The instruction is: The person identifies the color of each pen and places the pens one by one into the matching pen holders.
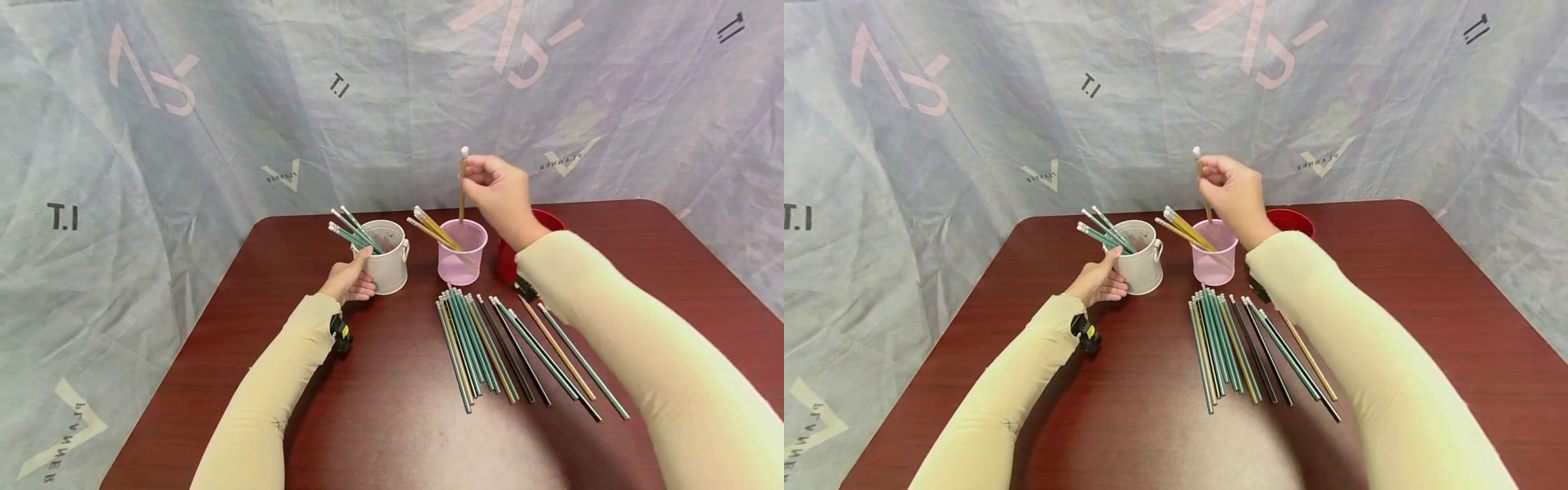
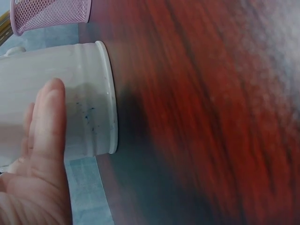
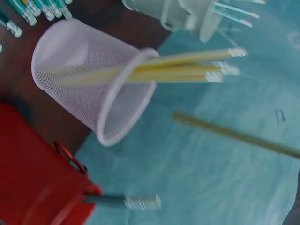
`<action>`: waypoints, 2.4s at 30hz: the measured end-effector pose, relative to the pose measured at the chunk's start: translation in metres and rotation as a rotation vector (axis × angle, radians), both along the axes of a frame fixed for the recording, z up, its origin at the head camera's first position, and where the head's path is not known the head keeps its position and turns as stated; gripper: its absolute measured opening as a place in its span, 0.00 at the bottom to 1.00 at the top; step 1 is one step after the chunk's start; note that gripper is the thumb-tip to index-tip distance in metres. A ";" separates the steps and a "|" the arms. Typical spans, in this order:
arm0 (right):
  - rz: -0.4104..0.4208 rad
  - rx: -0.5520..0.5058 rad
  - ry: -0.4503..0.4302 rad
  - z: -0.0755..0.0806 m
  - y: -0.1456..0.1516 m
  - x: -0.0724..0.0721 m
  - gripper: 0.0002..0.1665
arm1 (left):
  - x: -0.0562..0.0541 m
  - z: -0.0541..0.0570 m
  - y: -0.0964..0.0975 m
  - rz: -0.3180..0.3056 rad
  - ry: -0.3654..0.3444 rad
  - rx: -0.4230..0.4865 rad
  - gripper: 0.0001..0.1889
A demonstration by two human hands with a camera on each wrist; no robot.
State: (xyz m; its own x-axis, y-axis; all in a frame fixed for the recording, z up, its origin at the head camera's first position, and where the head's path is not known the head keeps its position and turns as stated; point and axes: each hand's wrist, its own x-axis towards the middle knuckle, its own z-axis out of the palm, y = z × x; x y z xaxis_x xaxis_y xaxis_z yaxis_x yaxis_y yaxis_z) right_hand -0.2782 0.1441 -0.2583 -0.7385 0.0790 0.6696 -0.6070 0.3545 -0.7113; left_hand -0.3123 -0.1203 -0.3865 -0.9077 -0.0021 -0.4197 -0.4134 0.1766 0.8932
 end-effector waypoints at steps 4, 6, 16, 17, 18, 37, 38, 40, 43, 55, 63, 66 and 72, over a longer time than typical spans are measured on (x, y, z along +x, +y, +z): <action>-0.037 0.118 0.002 -0.021 -0.005 -0.003 0.11 | 0.000 0.000 0.002 0.000 0.011 0.008 0.34; -0.059 0.188 0.014 -0.033 -0.004 -0.006 0.11 | 0.000 0.000 0.002 0.004 0.012 0.010 0.34; -0.057 0.513 0.122 -0.082 0.000 -0.015 0.09 | 0.001 -0.003 0.005 -0.007 0.019 0.017 0.34; -0.052 0.530 0.120 -0.086 0.001 -0.015 0.09 | 0.002 -0.004 0.005 -0.008 0.016 0.014 0.34; -0.046 0.538 0.114 -0.090 0.002 -0.015 0.08 | 0.002 -0.004 0.005 -0.007 0.012 0.011 0.33; -0.159 0.643 -0.052 -0.105 0.002 -0.015 0.10 | 0.003 -0.002 0.006 -0.014 0.030 0.009 0.33; -0.157 0.634 -0.043 -0.104 0.003 -0.013 0.10 | 0.003 -0.002 0.006 -0.012 0.030 0.009 0.33; -0.142 0.615 -0.013 -0.100 0.007 -0.008 0.10 | 0.002 -0.003 0.006 -0.010 0.031 0.008 0.34; -0.083 0.622 0.014 -0.093 0.017 0.003 0.10 | 0.001 -0.002 0.006 -0.014 0.027 0.008 0.34; 0.156 0.970 -0.327 -0.093 0.100 0.063 0.05 | 0.000 0.000 0.010 -0.018 0.006 -0.003 0.34; 0.007 1.022 -0.628 -0.122 0.125 0.086 0.05 | 0.002 -0.002 0.008 -0.020 0.008 0.000 0.35; -0.001 1.006 -0.704 -0.133 0.126 0.092 0.06 | 0.004 0.000 0.008 -0.027 0.011 0.007 0.34; -0.053 0.950 -0.709 -0.141 0.121 0.096 0.14 | 0.006 0.001 0.007 -0.021 0.036 0.013 0.34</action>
State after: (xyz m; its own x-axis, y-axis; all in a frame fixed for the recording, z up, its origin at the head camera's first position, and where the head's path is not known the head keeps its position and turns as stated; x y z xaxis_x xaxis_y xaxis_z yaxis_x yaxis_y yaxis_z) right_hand -0.1820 0.2653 -0.3993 -0.9789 -0.1876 -0.0812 -0.1526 0.9348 -0.3208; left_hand -0.3060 -0.1133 -0.3854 -0.9218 0.0221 -0.3869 -0.3776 0.1736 0.9095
